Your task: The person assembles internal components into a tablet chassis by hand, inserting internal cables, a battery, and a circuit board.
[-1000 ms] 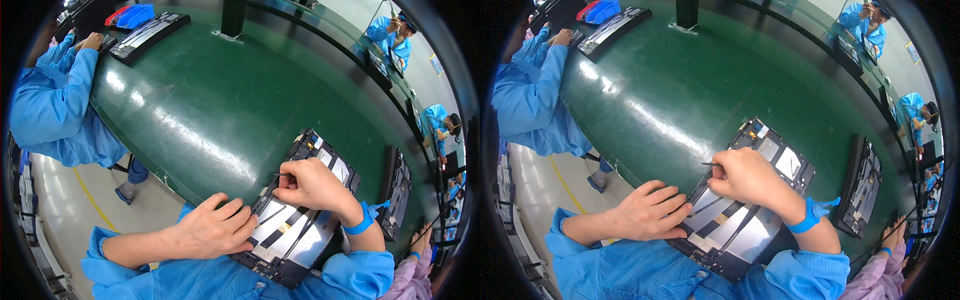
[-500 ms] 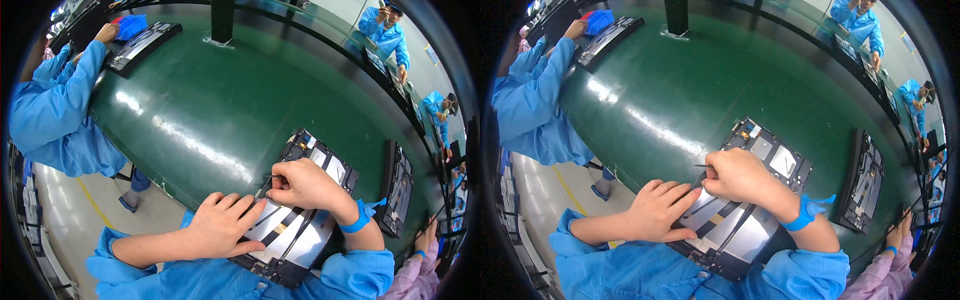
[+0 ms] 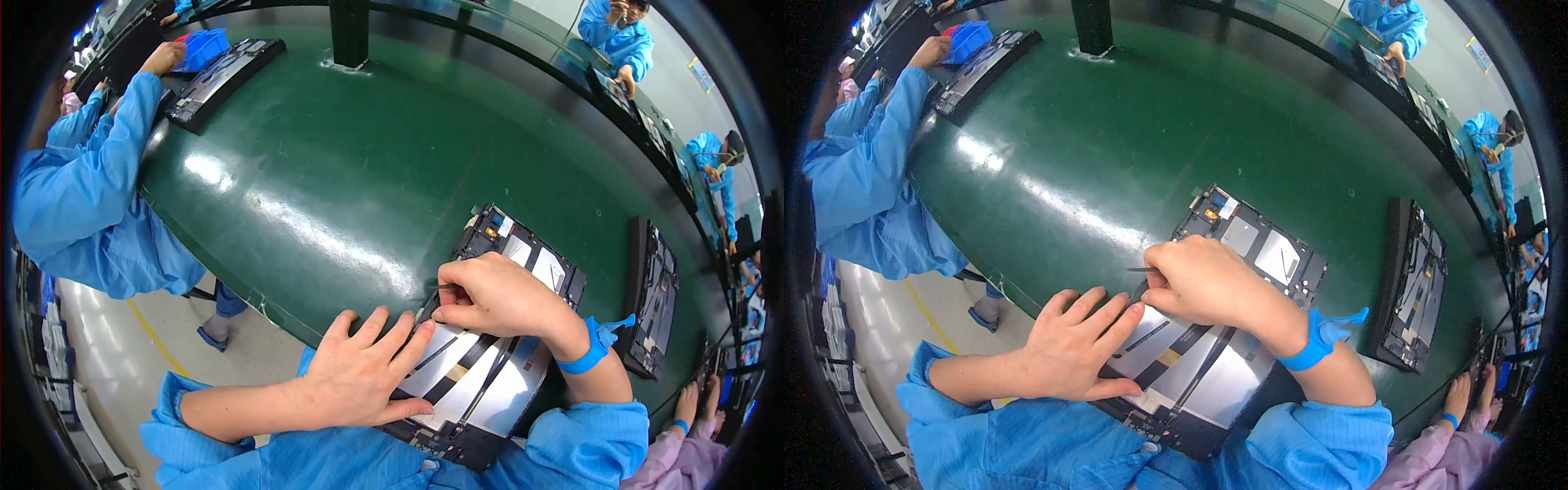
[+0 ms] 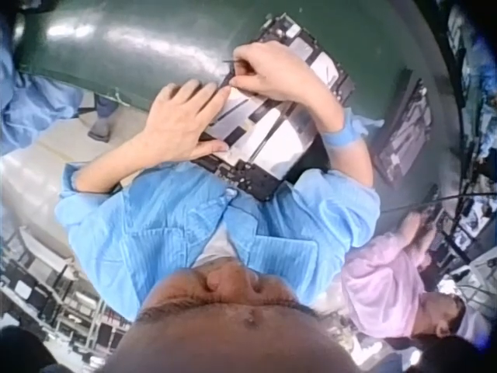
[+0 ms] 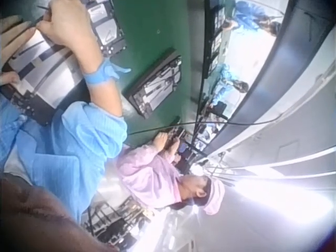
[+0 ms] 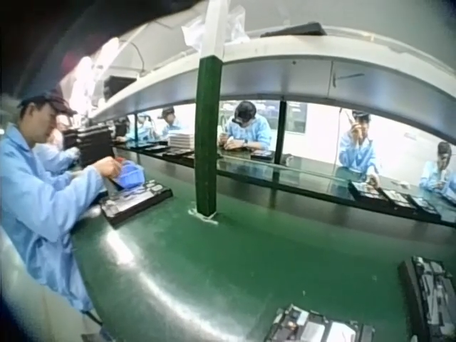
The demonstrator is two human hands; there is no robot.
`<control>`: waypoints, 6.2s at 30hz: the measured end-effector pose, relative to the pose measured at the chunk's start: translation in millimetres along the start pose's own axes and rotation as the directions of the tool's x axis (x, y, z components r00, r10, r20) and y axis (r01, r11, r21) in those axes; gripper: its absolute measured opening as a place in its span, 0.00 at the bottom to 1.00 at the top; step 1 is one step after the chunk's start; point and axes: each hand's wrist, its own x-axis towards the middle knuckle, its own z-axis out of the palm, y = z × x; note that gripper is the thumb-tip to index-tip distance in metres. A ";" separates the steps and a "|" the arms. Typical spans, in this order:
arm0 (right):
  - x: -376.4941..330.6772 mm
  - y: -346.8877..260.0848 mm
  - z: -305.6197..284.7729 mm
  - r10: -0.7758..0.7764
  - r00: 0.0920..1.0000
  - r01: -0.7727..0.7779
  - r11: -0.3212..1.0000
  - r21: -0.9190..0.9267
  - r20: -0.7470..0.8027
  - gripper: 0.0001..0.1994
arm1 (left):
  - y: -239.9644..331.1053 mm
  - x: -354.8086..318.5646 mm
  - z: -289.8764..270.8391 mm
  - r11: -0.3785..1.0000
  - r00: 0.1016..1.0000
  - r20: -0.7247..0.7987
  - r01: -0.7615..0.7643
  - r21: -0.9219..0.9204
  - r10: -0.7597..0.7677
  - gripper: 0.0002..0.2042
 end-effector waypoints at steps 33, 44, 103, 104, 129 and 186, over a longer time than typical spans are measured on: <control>-7.3 -0.6 5.4 -0.045 0.970 0.028 0.997 -0.077 -0.239 0.07 | -11.3 4.3 3.5 0.991 0.999 -0.027 -0.027 -0.132 0.024 0.31; -6.5 29.2 -24.8 0.012 0.942 -0.010 1.000 0.007 -0.336 0.06 | -7.9 7.0 -1.5 0.993 0.997 0.051 -0.052 -0.107 0.058 0.31; -23.5 14.0 2.6 -0.103 0.957 0.117 0.992 0.036 -0.271 0.05 | -68.5 113.8 5.8 0.289 0.815 0.573 0.572 -0.768 -0.089 0.13; -22.3 12.8 2.3 -0.090 0.957 0.103 0.994 0.032 -0.275 0.06 | -69.0 113.3 5.9 0.289 0.818 0.567 0.567 -0.771 -0.091 0.13; 4.6 -3.4 -36.3 0.040 0.987 -0.112 0.860 -0.497 -0.153 0.05 | -68.5 111.5 -4.0 0.266 0.796 0.595 0.601 -0.753 -0.115 0.13; -42.4 49.4 -28.7 0.268 0.759 -0.069 0.940 0.335 -0.594 0.13 | -33.2 64.8 9.8 0.900 1.000 0.023 0.021 -0.436 -0.013 0.28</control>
